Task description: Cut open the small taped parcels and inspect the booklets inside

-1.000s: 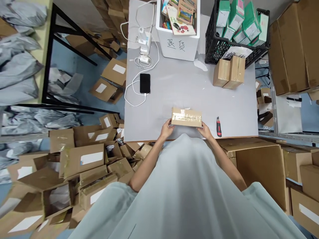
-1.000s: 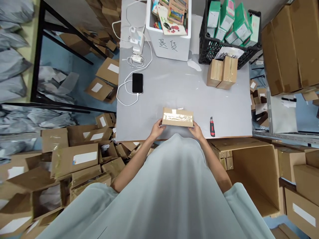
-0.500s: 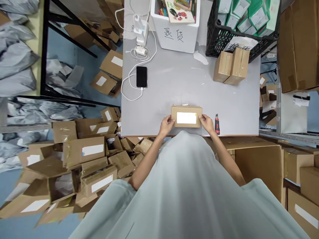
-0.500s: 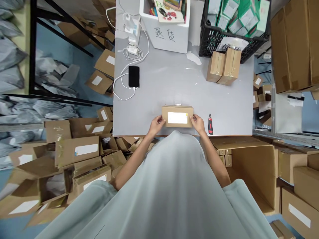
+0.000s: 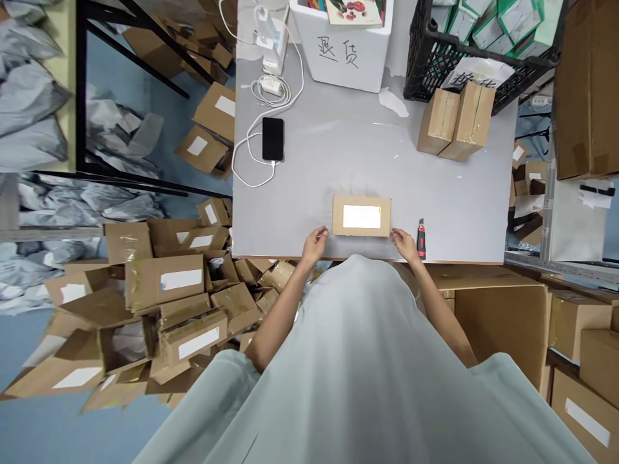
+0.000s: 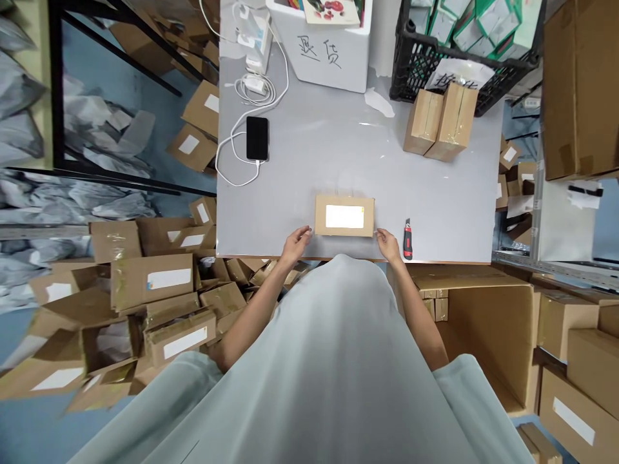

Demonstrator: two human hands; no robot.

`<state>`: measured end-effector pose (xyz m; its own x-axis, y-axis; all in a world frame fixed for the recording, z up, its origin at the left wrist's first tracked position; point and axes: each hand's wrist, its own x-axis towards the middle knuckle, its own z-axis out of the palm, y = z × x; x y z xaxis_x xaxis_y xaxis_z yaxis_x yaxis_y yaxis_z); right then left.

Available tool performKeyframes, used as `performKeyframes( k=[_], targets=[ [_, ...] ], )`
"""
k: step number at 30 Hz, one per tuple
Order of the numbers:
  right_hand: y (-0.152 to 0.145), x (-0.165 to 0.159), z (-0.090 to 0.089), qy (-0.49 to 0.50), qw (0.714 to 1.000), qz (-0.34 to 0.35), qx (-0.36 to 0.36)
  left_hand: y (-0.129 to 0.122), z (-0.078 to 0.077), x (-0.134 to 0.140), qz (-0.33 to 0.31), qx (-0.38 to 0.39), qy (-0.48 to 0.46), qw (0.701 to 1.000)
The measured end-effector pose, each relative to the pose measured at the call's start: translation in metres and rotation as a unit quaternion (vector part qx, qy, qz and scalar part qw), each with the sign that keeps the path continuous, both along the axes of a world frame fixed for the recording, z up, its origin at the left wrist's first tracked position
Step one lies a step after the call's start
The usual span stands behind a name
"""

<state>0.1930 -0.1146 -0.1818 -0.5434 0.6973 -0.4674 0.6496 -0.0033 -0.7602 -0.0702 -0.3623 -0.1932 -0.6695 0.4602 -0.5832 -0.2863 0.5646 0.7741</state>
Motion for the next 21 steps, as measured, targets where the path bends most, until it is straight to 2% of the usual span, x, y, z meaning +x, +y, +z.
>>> performKeyframes(
  k=[9,12,18,21],
  targets=[
    [-0.01,-0.011,0.01,0.0,1.0,0.02,-0.002,0.012,0.007,0.015,-0.01,0.023,0.011,1.0],
    [-0.006,-0.013,0.024,0.007,1.0,0.013,0.011,0.016,0.018,0.014,-0.003,0.031,0.025,0.999],
    [0.01,-0.021,0.061,0.047,0.994,-0.029,0.094,0.024,0.047,0.003,0.022,0.09,0.084,0.992],
    [0.015,-0.027,0.069,0.043,0.994,-0.041,0.089,0.032,0.053,-0.003,0.037,0.09,0.092,0.991]
  ],
)
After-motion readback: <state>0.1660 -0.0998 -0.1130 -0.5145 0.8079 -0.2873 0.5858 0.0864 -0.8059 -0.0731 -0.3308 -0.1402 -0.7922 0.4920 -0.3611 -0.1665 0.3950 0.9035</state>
